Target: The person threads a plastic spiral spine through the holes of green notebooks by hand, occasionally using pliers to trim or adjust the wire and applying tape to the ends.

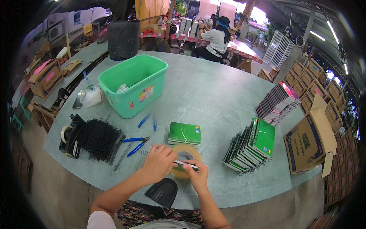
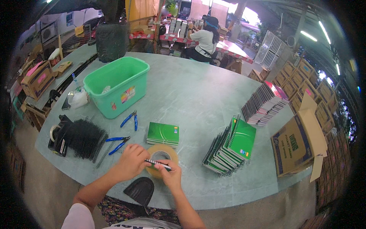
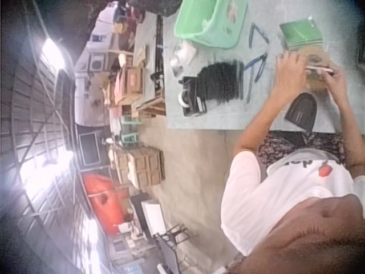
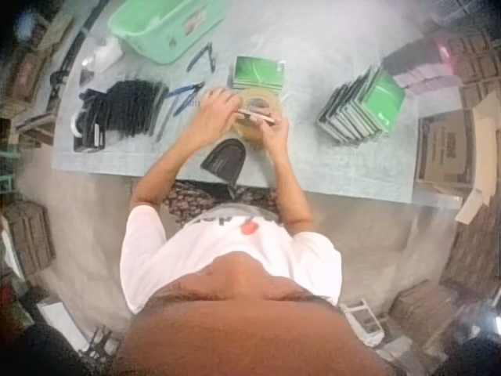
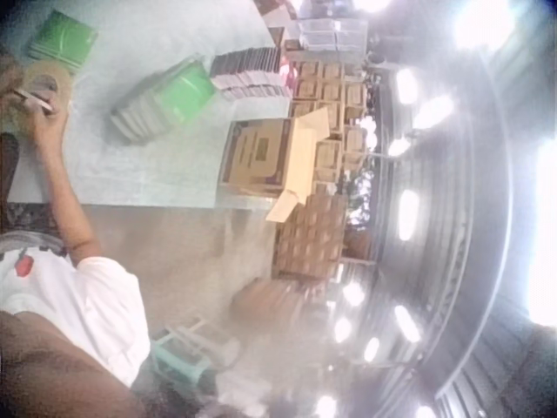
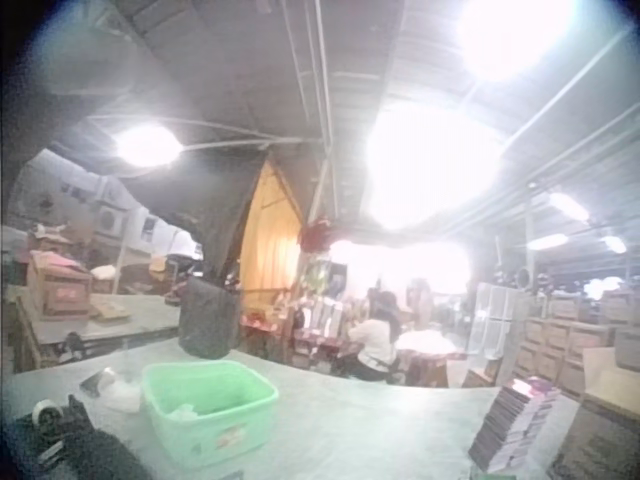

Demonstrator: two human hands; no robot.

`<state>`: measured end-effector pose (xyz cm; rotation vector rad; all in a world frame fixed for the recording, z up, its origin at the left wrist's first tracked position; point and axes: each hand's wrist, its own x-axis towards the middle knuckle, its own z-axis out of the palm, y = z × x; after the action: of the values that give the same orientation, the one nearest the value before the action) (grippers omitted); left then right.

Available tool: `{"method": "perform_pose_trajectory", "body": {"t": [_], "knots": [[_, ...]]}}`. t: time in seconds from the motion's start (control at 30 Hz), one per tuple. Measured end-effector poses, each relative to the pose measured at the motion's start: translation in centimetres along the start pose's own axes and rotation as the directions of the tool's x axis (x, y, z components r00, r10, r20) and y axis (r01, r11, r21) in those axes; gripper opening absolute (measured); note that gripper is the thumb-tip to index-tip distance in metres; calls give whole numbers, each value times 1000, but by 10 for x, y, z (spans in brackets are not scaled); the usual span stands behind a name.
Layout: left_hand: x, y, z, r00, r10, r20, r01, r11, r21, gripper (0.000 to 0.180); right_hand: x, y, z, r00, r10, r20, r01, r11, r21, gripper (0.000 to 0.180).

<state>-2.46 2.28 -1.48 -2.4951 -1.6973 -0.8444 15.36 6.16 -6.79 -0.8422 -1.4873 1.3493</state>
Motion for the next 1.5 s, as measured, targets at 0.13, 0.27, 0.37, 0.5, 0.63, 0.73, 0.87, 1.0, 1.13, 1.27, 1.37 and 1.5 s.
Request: {"method": "perform_pose_trajectory", "body": {"t": [0.13,0.27,0.37,0.5,0.63,0.73,0.87,1.0,1.13,1.27,1.37,1.5], "knots": [[0,1,3,995,23,-92,-19,998,53,26,-1,3,1,1000,-20,-14,21,997,79,21],[-3,-2,1,1000,-4,-21,5,1000,16,26,-1,9,2,996,84,-30,-79,986,146,21],[0,6,0,993,3,-114,-1,1000,24,24,-3,12,-3,976,217,-5,-213,963,165,20],[-7,-5,2,1000,-19,9,19,1000,7,23,-3,6,-2,1000,8,12,-11,978,207,18],[2,6,-3,996,43,-77,-44,999,-16,22,-2,2,-1,999,28,19,-30,988,149,19],[0,6,-1,997,51,-59,-49,998,36,20,-3,1,-2,998,-8,65,1,994,106,21],[-3,5,3,998,27,-49,-27,999,18,20,-3,-5,4,998,61,4,-60,957,283,19],[2,10,5,985,57,-163,-61,998,-19,19,-7,11,-7,999,20,36,-26,984,177,18],[3,9,7,988,58,-144,-52,998,42,19,-6,-2,0,997,-74,-31,79,974,214,18],[4,10,1,998,37,-57,-39,999,-34,21,-9,0,-9,996,90,23,-93,976,196,20],[6,13,2,994,39,-101,-39,999,4,20,-5,9,-9,998,-65,-13,66,980,189,22],[0,3,10,998,-1,63,2,1000,-12,18,-6,-2,2,996,30,-81,-12,977,215,19]]}}
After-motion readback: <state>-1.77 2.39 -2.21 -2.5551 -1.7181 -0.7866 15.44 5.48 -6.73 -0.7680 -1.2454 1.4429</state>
